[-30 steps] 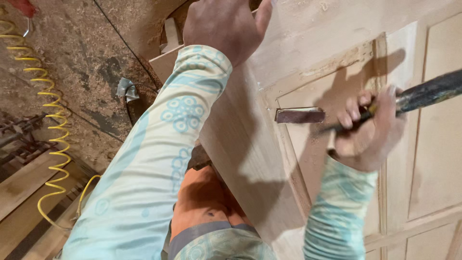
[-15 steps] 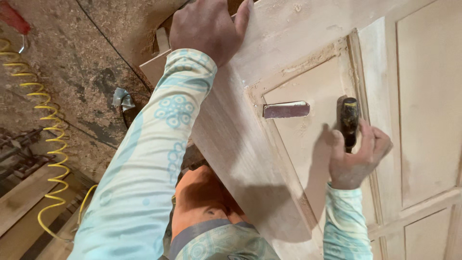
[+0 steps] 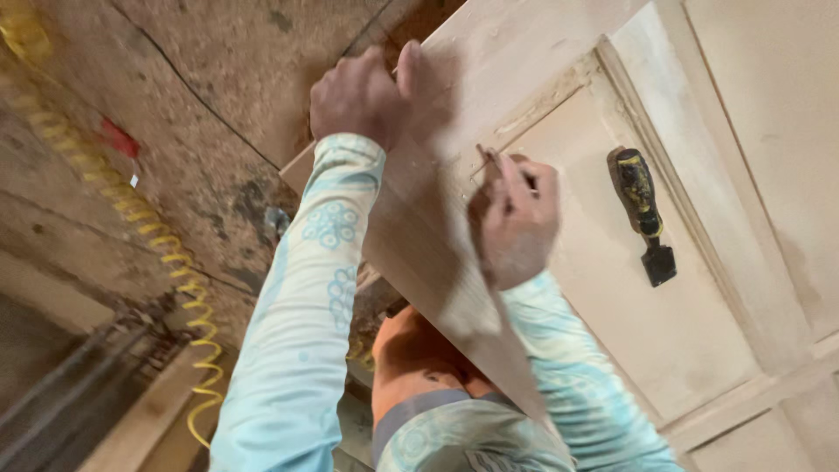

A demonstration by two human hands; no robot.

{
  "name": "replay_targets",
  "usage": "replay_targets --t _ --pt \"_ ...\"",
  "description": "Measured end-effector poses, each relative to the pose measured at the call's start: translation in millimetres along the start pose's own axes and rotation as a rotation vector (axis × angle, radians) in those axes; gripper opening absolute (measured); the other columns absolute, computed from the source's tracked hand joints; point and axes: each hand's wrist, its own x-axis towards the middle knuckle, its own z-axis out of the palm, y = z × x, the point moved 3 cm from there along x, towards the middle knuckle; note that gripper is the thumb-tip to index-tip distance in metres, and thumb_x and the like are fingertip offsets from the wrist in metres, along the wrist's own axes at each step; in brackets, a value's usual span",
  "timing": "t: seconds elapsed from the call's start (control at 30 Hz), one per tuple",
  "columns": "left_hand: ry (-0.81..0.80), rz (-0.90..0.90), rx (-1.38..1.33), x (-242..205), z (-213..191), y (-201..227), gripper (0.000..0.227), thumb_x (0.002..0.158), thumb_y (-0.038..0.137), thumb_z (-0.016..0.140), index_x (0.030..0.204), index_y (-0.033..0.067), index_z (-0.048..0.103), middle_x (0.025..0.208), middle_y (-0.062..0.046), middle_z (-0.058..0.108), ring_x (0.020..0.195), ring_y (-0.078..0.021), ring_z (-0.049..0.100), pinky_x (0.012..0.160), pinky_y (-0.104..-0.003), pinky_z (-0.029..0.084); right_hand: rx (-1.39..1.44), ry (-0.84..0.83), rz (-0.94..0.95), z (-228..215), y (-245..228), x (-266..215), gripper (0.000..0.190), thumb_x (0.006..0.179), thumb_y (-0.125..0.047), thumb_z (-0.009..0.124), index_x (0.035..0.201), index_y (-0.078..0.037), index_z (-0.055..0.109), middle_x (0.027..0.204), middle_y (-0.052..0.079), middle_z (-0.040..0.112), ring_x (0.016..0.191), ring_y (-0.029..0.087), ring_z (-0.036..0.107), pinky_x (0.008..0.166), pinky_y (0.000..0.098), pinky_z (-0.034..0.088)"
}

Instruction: The person uses a scraper to remove material from the grooves and edges of a wooden door panel. They alternate between scraping and wiping the surface with their hand to clear away debris.

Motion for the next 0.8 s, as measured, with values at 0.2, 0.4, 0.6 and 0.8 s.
replay_targets --t 0.2,0.4,0.6,0.8 --pt "-0.174 -0.054 0.004 3.9 -2.7 1.7 0.07 0.102 0.065 0.039 0.084 0.0072 0.073 0.08 -0.022 0.072 0.079 -0.0419 0.072 0.076 -0.054 0.057 0.008 -0.278 -0.001 20.9 -30.6 3.6 0.023 0.097 -0.002 0.059 0.112 -0.004 0.075 0.109 0.012 0.065 0.101 0.031 0.065 0.075 0.0399 0.057" --pt "-0.2 -0.058 0.014 2.5 -7.3 3.7 0.069 0.102 0.064 0.037 0.087 0.0062 0.072 0.081 -0.023 0.071 0.079 -0.0423 0.072 0.075 -0.054 0.057 -0.035 -0.246 -0.056 -3.8 -38.4 18.7 0.027 0.087 0.001 0.061 0.109 -0.003 0.075 0.106 0.012 0.064 0.101 0.031 0.065 0.08 0.0424 0.058" --pt "-0.233 -0.044 -0.003 1.5 -10.2 3.5 0.067 0.104 0.062 0.037 0.092 0.0067 0.073 0.086 -0.023 0.073 0.084 -0.0434 0.072 0.08 -0.056 0.055 -0.051 -0.285 0.014 -1.1 -41.9 22.0 0.026 0.084 -0.003 0.065 0.108 -0.004 0.075 0.107 0.012 0.063 0.102 0.032 0.061 0.078 0.0438 0.058" --pt "-0.306 -0.078 -0.011 0.8 -8.6 1.6 0.064 0.102 0.061 0.036 0.102 0.0092 0.074 0.095 -0.024 0.073 0.092 -0.0461 0.07 0.084 -0.058 0.053 -0.069 -0.285 -0.079 0.5 -30.9 3.9 0.034 0.078 -0.007 0.068 0.112 -0.006 0.071 0.113 0.014 0.062 0.108 0.035 0.059 0.092 0.0473 0.051"
